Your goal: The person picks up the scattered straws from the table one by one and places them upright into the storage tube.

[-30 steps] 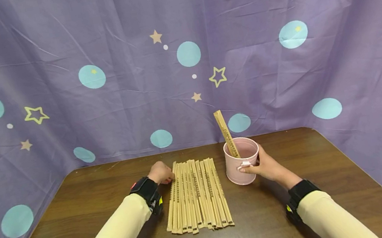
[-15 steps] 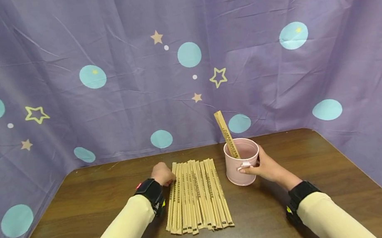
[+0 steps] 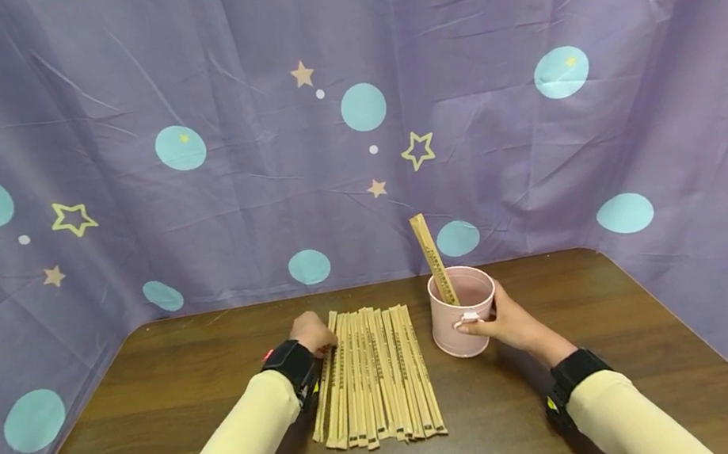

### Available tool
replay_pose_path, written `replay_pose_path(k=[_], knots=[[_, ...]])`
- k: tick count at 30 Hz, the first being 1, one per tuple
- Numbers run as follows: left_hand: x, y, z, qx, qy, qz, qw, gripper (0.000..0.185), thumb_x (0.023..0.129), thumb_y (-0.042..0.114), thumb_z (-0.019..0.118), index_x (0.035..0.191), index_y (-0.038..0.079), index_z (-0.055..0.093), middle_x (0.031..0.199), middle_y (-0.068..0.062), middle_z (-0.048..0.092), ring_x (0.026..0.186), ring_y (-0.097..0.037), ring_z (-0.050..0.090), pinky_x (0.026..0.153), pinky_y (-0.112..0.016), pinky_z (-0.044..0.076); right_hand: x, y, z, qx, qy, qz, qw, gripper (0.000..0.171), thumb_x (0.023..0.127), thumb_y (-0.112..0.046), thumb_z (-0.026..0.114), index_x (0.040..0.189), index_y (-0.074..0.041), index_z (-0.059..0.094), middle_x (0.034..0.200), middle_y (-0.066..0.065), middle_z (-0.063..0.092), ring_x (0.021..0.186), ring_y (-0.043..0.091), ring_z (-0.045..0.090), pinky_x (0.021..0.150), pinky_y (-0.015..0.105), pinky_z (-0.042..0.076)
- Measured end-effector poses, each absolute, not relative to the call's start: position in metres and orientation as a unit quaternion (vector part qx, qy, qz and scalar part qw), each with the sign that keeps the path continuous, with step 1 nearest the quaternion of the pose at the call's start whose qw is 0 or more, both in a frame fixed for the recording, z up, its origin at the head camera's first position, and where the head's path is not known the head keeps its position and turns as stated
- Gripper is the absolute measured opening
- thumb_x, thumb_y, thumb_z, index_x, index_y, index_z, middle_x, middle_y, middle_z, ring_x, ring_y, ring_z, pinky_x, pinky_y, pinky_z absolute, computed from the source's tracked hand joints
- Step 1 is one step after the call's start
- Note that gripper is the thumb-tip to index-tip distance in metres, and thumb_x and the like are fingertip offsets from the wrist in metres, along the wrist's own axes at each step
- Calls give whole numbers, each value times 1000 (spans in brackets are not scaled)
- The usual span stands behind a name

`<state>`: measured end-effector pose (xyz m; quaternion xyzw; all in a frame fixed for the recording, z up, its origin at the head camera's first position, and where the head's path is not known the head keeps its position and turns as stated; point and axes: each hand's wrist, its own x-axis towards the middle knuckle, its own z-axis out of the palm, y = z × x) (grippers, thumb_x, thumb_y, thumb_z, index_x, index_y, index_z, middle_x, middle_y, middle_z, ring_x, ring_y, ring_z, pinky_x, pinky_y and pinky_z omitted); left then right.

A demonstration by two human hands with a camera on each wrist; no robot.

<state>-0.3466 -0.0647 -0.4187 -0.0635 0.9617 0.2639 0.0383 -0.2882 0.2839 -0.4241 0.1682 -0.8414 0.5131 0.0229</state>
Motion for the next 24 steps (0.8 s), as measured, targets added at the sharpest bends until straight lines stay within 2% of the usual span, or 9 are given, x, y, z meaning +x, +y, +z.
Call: replay_pose_path(k=[5,7,9,12,13,16,19,22,24], knots=[[-344,-73,-410,-63,950,304,37,23,73,5,84,65,2,63,61,-8,61,43,-13,48,42,-21,42,-289,283,-426,168,-841,514,27,91,85,-2,80,151,10,19,140,34,48,131,39,50,93,7,42],[-345,-75,-400,-70,946,315,41,23,74,4,84,63,2,63,55,-5,58,39,-10,48,40,-20,44,-289,284,-426,169,-840,514,29,91,85,-2,80,152,10,19,141,33,47,131,35,50,93,6,41],[-352,-78,-391,-74,946,311,48,19,75,6,83,66,0,67,59,-7,64,44,-15,58,47,-23,52,-290,284,-425,168,-840,515,31,91,85,-2,79,152,9,19,141,33,47,131,35,50,93,6,41],[-379,-85,-390,-67,951,297,55,17,76,11,82,79,-4,73,79,-16,74,68,-25,71,69,-31,63,-290,284,-424,164,-840,516,30,91,85,-2,79,152,9,18,141,33,46,134,42,48,93,5,40],[-395,-90,-399,-48,953,296,34,21,74,14,81,79,-4,72,81,-18,74,72,-27,71,70,-31,62,-290,284,-424,162,-841,516,29,91,85,-2,79,152,9,18,142,33,46,135,44,47,93,5,39],[-429,-99,-411,-29,949,312,30,29,69,15,83,87,-5,73,91,-19,74,81,-30,71,77,-34,62,-289,284,-424,161,-840,518,23,92,85,-2,79,152,10,17,142,35,45,136,49,45,92,5,40],[-440,-101,-405,-17,929,369,8,30,66,9,80,88,-7,67,84,-19,69,66,-26,69,65,-33,62,-289,284,-424,166,-839,518,22,92,85,-2,79,152,10,18,142,35,46,136,50,45,93,5,40],[-419,-90,-363,-34,914,404,18,22,69,1,75,87,-7,65,80,-19,68,53,-19,63,59,-30,60,-289,284,-423,174,-839,515,25,90,85,-3,79,152,9,20,142,34,47,135,46,47,94,6,40],[-406,-82,-337,-42,906,420,33,16,73,-3,72,88,-7,68,79,-18,70,50,-17,61,59,-30,61,-289,285,-423,177,-841,511,28,89,85,-4,79,152,8,21,142,32,47,133,35,50,95,6,39]])
